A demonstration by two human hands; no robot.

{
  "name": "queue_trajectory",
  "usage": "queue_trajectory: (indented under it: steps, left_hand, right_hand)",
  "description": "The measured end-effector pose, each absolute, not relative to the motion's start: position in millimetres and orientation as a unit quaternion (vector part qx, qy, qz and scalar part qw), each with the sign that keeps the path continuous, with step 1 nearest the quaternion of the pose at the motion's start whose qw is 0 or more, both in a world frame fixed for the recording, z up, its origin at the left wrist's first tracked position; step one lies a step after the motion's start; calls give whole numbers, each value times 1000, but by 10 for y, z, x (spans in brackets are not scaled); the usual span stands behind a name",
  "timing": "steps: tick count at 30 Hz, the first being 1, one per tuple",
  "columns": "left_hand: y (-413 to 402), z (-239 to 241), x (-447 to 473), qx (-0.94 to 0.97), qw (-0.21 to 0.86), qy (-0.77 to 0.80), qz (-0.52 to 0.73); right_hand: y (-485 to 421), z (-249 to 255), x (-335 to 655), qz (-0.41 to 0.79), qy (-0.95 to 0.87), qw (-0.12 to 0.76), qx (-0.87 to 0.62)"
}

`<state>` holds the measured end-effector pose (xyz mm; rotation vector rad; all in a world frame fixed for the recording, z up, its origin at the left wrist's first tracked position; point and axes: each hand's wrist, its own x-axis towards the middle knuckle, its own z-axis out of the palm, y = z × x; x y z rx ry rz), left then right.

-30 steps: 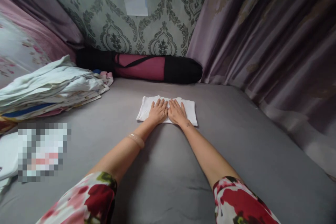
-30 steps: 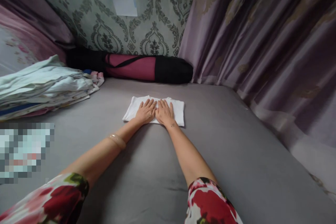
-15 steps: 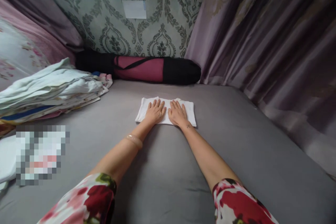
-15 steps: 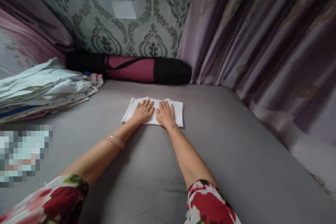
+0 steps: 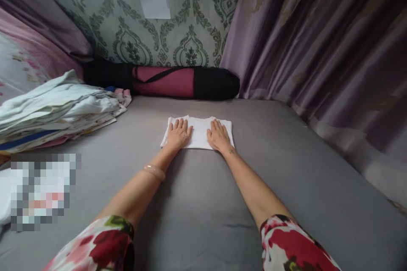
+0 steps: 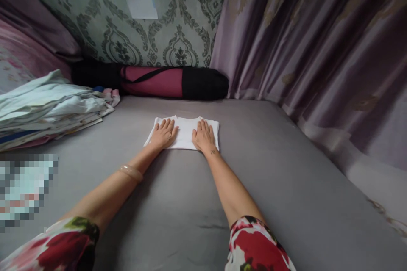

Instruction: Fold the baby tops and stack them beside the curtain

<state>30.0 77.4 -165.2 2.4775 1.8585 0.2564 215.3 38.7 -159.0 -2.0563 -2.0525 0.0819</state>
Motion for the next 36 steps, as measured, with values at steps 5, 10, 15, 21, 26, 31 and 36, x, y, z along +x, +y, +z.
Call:
queue_trajectory:
  steps: [5,10,15,21,26,31,36]
  left_hand:
    - [803,-1534,217,809,35,582,72]
    - [825,-1505,13,791,37,608,60]
    - [884,-1617,-50,791,64,605,56]
    - [919,-1539,-112,791,95,601,56]
    - [688,-1498,-227,787,69,604,109]
    - [525,-1610,-287,794,91,587,128]
    - [537,-1655,-309,773,110,596,190]
  right_hand:
    - [380,-1516,2238,48,-700,112,-704]
    - [335,-1534,2465,16,-648,106,-754]
    - [325,-1643,2559,19,-645,97,-758]
    - [358,-1550,2520,29,-640,68,-765]
    - [463,-1442,2302,14,-695,79,-714]
    - [542,-1486,2214,49,-701,83,-706]
    - [638,-1444,2189,72,-694,67,-714]
